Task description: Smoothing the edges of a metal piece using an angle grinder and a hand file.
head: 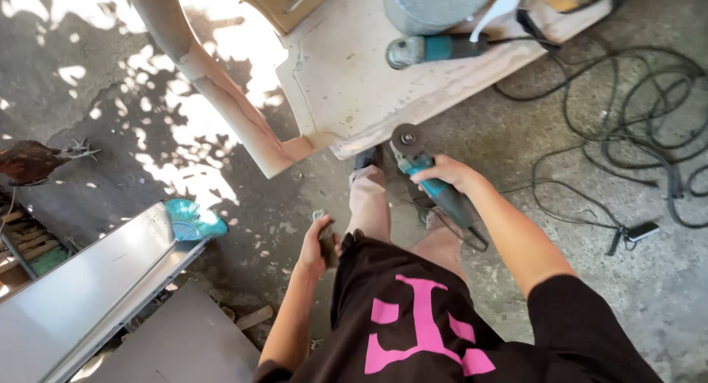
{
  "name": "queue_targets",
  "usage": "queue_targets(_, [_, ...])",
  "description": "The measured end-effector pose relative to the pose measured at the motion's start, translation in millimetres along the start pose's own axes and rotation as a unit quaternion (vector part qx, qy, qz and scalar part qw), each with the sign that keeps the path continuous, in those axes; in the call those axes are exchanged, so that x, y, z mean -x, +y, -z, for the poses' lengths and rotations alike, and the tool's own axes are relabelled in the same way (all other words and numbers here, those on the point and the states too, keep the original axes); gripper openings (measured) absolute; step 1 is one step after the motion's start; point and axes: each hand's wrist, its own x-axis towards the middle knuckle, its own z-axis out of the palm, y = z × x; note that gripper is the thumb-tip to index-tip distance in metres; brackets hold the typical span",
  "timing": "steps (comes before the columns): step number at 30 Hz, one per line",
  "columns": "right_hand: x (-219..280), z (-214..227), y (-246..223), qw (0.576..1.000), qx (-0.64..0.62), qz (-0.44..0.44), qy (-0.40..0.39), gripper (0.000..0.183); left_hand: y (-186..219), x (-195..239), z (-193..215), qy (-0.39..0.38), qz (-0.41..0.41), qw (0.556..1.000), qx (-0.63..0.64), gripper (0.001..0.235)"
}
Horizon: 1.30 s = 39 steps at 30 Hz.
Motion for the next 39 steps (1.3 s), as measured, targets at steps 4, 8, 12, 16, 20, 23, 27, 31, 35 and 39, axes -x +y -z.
queue_targets(4, [-127.6,-11.9,-61.9,0.992,0.116,-0.022,0.043,0.056,-3.9,-7.7,73.1,0.105,0.032,0.994,0.003,0.037])
queue_targets(8, [-243.2,-8.8,-88.4,0.925,0.344,0.028,0.161,0.080,-10.6,3.6,107.8,0.235,0.012,0.966,-0.103,0.042])
queue_targets(12, [-311.8,-11.5,-109.4,0.888,0.371,0.034,0.269,0.091,-86.3,-27.7,201.1,0.347,-0.054,0.890,-0.290,0.043])
queue_targets(16, [-345.1,-13.6,-102.4,0.883,0.357,0.026,0.303,0.094,-75.3,-15.8,184.8,0.364,0.005,0.871,-0.330,0.049])
queue_targets(20, [-357.2,-13.8,-79.4,0.868,0.366,0.047,0.332,0.093,-68.6,-26.5,169.8,0.343,0.069,0.865,-0.359,0.046])
queue_targets(23, [-354.1,-22.6,-68.6,0.848,0.364,0.091,0.375,0.089,-68.4,-54.6,188.7,0.323,0.010,0.836,-0.444,0.046])
queue_targets(27, [-319.9,-31.9,-63.2,0.840,0.349,0.101,0.403,0.081,-16.2,-63.7,139.0,0.291,-0.064,0.835,-0.462,0.047])
queue_targets(31, [-256.5,-37.7,-46.8,0.837,0.360,0.062,0.408,0.087,19.3,-62.5,105.0,0.262,-0.106,0.822,-0.494,0.043])
queue_targets(35, [-180.5,-12.9,16.4,0.867,0.205,0.106,0.442,0.043,35.3,-70.2,80.4,0.203,-0.106,0.853,-0.470,0.044])
queue_targets(39, [11.9,32.0,19.6,0.865,0.012,0.198,0.460,0.028,30.8,-115.3,90.8,0.188,-0.129,0.688,-0.689,0.060])
